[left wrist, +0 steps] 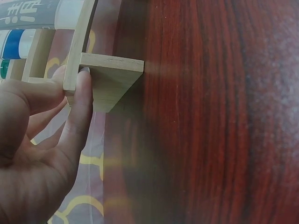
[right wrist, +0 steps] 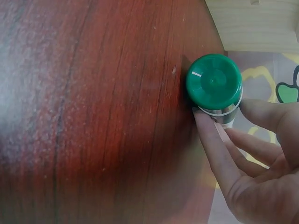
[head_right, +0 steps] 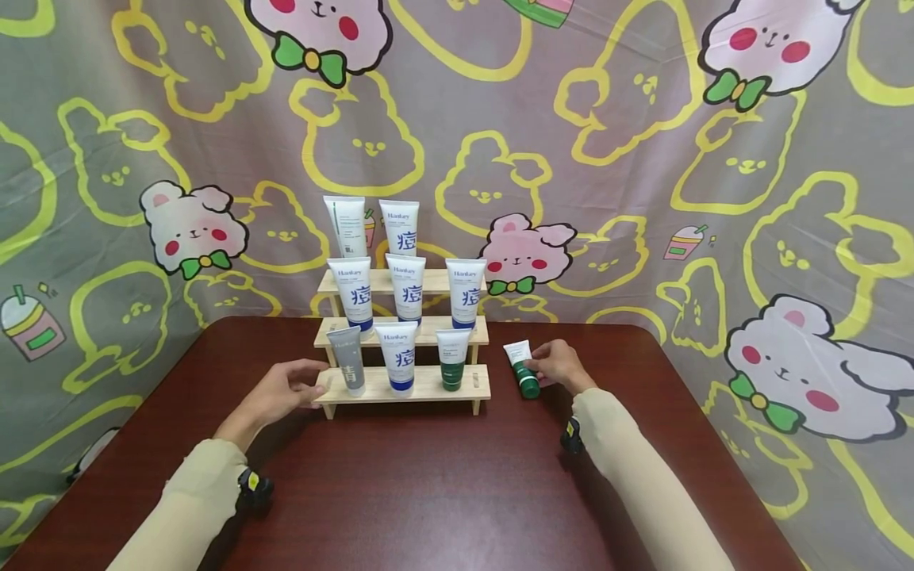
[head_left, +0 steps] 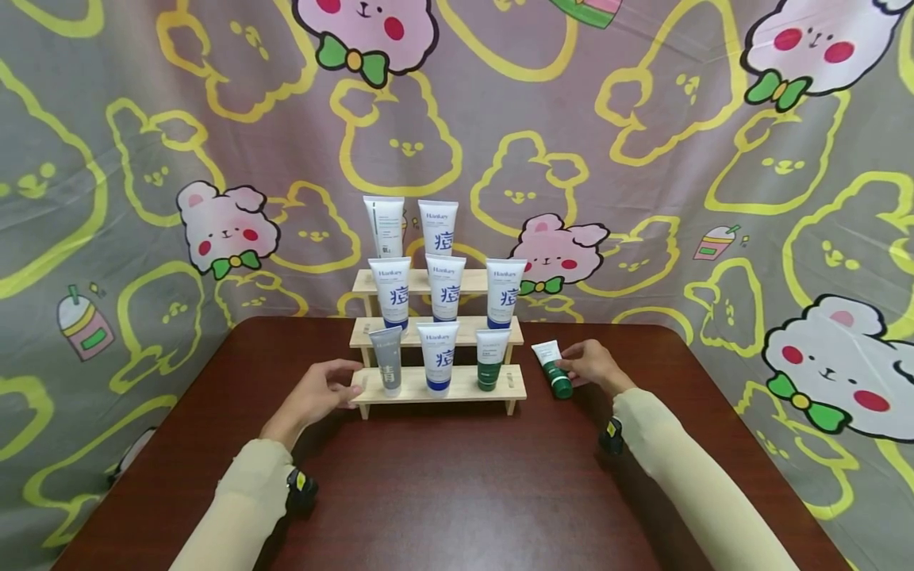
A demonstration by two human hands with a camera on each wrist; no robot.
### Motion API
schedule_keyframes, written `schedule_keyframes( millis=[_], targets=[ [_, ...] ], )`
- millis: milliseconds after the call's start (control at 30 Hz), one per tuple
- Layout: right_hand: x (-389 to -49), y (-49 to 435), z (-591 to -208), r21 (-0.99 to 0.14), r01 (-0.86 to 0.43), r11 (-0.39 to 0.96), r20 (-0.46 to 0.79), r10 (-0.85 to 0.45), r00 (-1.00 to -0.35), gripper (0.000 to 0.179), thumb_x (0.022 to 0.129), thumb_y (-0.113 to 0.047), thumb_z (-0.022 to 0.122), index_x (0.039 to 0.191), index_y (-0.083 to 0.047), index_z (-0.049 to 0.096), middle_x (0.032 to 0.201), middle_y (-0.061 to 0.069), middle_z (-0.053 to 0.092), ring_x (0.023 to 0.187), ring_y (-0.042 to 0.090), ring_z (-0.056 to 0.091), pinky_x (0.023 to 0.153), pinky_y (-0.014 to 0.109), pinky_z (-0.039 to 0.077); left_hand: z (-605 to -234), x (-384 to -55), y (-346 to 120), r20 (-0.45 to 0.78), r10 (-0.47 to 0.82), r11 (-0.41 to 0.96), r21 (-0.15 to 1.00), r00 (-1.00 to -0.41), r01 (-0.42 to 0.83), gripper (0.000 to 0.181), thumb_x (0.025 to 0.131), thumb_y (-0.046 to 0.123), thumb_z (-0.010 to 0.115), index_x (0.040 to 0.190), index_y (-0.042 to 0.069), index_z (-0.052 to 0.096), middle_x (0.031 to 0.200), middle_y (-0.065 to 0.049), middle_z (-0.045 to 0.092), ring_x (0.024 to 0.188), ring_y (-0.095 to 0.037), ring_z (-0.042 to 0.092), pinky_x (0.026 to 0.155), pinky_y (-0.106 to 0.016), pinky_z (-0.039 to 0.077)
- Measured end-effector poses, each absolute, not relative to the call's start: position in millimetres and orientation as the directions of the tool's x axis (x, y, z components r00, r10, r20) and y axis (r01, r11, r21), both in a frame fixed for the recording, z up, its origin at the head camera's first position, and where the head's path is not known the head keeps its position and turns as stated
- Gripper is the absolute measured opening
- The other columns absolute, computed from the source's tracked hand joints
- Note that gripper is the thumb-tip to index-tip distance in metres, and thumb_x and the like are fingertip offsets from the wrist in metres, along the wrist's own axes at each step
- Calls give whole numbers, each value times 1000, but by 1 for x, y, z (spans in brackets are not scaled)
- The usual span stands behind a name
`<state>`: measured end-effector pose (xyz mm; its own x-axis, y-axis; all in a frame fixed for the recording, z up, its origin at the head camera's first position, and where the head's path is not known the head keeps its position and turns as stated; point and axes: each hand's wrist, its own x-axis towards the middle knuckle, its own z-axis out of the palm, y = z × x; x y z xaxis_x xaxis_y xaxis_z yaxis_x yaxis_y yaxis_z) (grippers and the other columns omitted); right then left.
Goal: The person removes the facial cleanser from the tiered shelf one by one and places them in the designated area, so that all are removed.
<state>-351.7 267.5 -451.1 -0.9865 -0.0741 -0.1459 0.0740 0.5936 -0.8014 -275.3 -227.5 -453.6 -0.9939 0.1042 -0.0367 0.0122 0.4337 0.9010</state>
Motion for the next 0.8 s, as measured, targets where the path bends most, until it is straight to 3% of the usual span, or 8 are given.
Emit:
schedule_keyframes(
  millis=[433, 800],
  targets=[
    [-353, 268, -452, -836, 114, 537, -194, -95, -976, 44, 97, -8, 67, 127, 20, 53, 90, 18, 64, 68, 22, 65, 63, 39, 62, -453, -275, -226, -38, 101, 430, 903, -994, 9, 45, 90, -4, 71, 133, -3, 58, 122, -25, 59, 77, -25, 68, 75, -42, 61],
    [-350, 268, -448, -834, 120, 538, -215, -116, -970, 35, 97, -9, 66, 119, 17, 59, 91, 20, 64, 71, 25, 66, 65, 40, 62, -452, -275, -225, -35, 108, 406, 914, -994, 11, 44, 89, -6, 71, 131, -5, 58, 118, -25, 60, 76, -25, 68, 72, -41, 61]
  ],
)
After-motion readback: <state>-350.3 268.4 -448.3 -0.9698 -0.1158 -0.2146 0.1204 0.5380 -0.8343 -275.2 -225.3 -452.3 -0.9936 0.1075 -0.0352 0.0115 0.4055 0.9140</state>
